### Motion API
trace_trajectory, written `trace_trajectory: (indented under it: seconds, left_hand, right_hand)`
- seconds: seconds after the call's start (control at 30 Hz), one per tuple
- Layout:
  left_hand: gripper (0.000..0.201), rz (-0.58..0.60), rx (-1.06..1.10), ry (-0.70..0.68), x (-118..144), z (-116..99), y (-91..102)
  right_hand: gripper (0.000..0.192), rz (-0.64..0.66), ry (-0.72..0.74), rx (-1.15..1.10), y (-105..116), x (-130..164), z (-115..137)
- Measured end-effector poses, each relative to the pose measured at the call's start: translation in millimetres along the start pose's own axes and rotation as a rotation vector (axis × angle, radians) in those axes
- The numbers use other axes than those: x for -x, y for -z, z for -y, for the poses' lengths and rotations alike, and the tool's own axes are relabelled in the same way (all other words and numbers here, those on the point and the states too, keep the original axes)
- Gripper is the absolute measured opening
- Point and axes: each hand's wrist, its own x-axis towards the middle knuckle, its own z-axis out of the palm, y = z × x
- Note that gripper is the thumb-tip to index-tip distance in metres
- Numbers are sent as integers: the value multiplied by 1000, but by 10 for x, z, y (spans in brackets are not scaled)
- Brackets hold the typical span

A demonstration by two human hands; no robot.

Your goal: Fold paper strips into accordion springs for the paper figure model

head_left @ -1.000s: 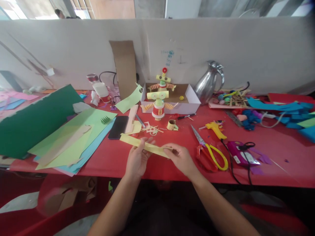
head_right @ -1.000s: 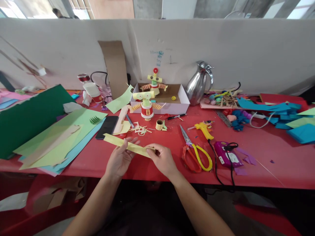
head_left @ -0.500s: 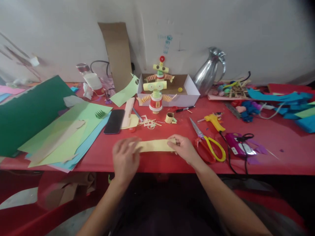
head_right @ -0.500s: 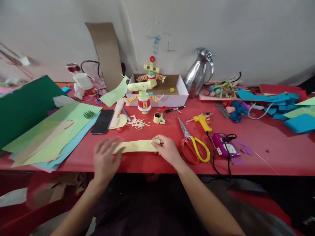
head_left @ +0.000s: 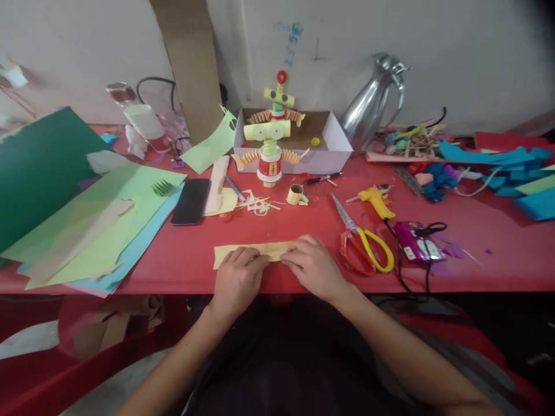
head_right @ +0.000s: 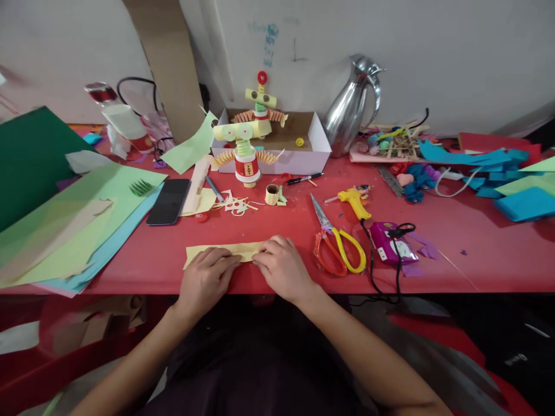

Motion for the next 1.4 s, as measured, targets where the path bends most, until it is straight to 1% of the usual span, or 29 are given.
trace_trajectory:
  seconds: [0.1,0.2,0.27,0.33,0.4,0.47,0.57,0.77,0.9,1.0,1.1,1.27,1.4]
  left_hand:
    - [23,-7,72,47,12,20,19]
    - [18,-3,155,135,-25,64,59]
    - [13,-13,177,187,-58,108,101]
    - [12,-17,147,215,-78,165,156]
    - [13,26,80,236,-81,231,221]
    - [16,98,15,268,-72,295,286]
    - [20,165,-12,304,-58,361,353]
    - [23,147,38,309,-43,369,346]
    - [18,117,20,344,-24,336,319]
    - [10,103,-37,346,-10,312,307]
    - [14,109,-29,327,5,304,306]
    - [21,120,107,368,50,358,332]
    - [22,96,231,396,74,438,364]
  right_hand:
    - [17,11,-32,-79,-58,-1,-52]
    - [15,12,-102,-137,-50,-43,-71]
    - [13,37,-162,-115,-20,-83,-50]
    - [12,68,-219,-68,11,-122,-19]
    - [11,99,-269,-32,34,-153,2]
    - [10,133,-313,-17,46,-176,4]
    - [7,192,-355,-6,58,-210,-13]
    - [7,284,-409,38,106,-314,-27]
    - [14,312,-447,78,147,-360,-70]
    - [17,295,-455,36,148,-344,-133]
    - [12,258,-425,-65,123,-295,-191]
    - [14,142,-413,-178,89,-224,-246]
    - [16,124,-397,-234,84,-189,-271]
